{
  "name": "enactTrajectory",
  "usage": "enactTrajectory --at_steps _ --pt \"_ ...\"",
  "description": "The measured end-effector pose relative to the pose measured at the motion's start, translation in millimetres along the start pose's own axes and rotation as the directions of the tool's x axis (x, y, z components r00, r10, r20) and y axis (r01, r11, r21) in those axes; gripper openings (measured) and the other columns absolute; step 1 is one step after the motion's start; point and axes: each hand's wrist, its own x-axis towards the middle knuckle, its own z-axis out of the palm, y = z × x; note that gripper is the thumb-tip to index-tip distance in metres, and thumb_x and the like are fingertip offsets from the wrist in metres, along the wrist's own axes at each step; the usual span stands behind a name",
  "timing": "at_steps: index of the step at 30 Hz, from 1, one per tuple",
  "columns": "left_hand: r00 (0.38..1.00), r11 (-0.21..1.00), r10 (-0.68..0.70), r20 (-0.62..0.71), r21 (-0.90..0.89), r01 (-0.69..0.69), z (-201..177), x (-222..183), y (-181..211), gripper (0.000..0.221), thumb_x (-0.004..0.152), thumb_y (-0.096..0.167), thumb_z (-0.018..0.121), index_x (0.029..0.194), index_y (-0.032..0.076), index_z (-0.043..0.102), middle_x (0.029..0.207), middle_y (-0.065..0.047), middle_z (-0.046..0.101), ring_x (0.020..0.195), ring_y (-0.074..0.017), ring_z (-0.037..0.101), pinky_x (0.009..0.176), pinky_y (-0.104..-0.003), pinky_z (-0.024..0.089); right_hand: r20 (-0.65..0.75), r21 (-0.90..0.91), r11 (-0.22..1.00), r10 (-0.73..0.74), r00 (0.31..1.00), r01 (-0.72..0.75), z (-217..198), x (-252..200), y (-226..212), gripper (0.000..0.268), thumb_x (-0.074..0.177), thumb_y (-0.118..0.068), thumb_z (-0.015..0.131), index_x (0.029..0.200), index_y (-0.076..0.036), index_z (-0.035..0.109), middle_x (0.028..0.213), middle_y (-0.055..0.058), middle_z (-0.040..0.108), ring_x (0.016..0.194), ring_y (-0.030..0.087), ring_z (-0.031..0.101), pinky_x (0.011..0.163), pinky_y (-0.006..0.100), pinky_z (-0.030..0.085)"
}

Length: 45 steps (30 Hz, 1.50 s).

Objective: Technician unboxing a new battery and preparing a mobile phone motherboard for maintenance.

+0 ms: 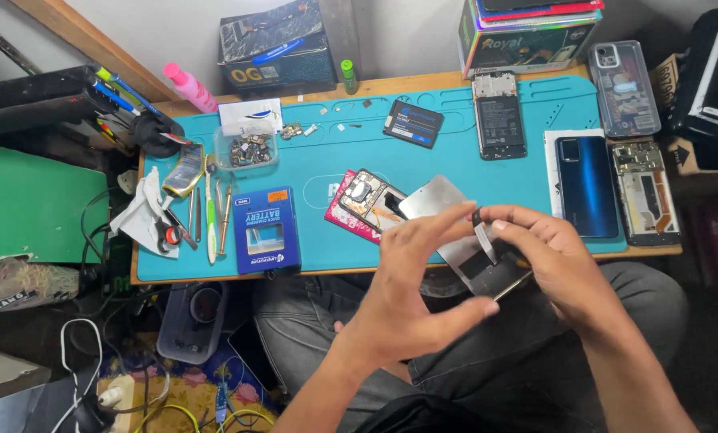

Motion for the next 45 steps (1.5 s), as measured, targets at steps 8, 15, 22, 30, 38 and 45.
enactTrajectory --at_steps 8,15,22,30,38,45 --pt "0.962 0.988 0.094 -0.257 0.142 -0.059 8 -21 -11 0.074 0.087 -0.010 0.072 0.155 0.003 0.047 0.128 -0.006 0.079 0.114 -0.0226 0.071 0.116 -0.040 0.049 0.086 0.001 0.991 0.133 0.987 -0.134 16 -14 -33 0.074 0.111 -0.039 0.031 0.128 0.019 0.074 0.114 0.039 0.080 0.090 0.037 0.068 0.081 0.042 0.051" --pt "0.810 0.977 -0.161 -0.564 -0.206 0.051 19 -15 10 0.031 0.092 -0.012 0.074 0.122 -0.002 0.070 0.111 -0.013 0.078 0.094 -0.0213 0.078 0.087 -0.031 0.064 0.254 -0.438 0.797 -0.333 0.908 0.415 20 -22 -28 0.017 0.084 0.006 0.080 0.100 0.000 0.077 0.101 0.005 0.081 0.090 0.015 0.068 0.085 0.029 0.054" --pt "0.802 0.965 -0.179 -0.570 -0.261 0.030 29 -30 4 0.027 0.093 -0.012 0.074 0.118 -0.001 0.071 0.109 -0.012 0.077 0.089 -0.0226 0.075 0.082 -0.033 0.063 0.233 -0.387 0.874 -0.216 0.948 0.294 1 0 8 0.014 0.088 0.006 0.074 0.100 0.005 0.080 0.125 0.005 0.077 0.066 0.011 0.040 0.061 0.025 0.031" --pt "0.869 0.990 -0.105 -0.484 -0.132 0.046 5 -35 -16 0.035 0.093 0.007 0.071 0.126 0.001 0.067 0.121 -0.018 0.072 0.107 -0.0328 0.069 0.097 -0.042 0.060 0.212 0.064 0.995 -0.086 0.973 0.074 -41 34 56 0.024 0.100 0.002 0.058 0.122 0.008 0.065 0.111 0.020 0.070 0.105 0.027 0.067 0.099 0.039 0.050" --pt "0.792 0.937 -0.166 -0.587 0.156 0.313 -17 -32 -93 0.028 0.089 -0.004 0.070 0.116 0.001 0.072 0.108 -0.011 0.075 0.093 -0.0256 0.066 0.085 -0.037 0.056 0.282 0.131 0.991 0.002 0.959 -0.041 -42 54 43 0.043 0.100 -0.007 0.058 0.137 0.012 0.065 0.094 0.013 0.068 0.048 0.000 0.033 0.093 0.025 0.046" --pt "0.828 0.911 -0.115 -0.549 0.275 0.309 -14 -12 -106 0.025 0.090 0.000 0.073 0.115 0.002 0.075 0.108 -0.009 0.070 0.098 -0.0275 0.064 0.091 -0.039 0.054 0.243 0.175 0.981 0.040 0.969 -0.085 -38 67 48 0.045 0.091 -0.005 0.057 0.133 0.010 0.063 0.124 0.032 0.069 0.100 0.043 0.069 0.096 0.056 0.053"
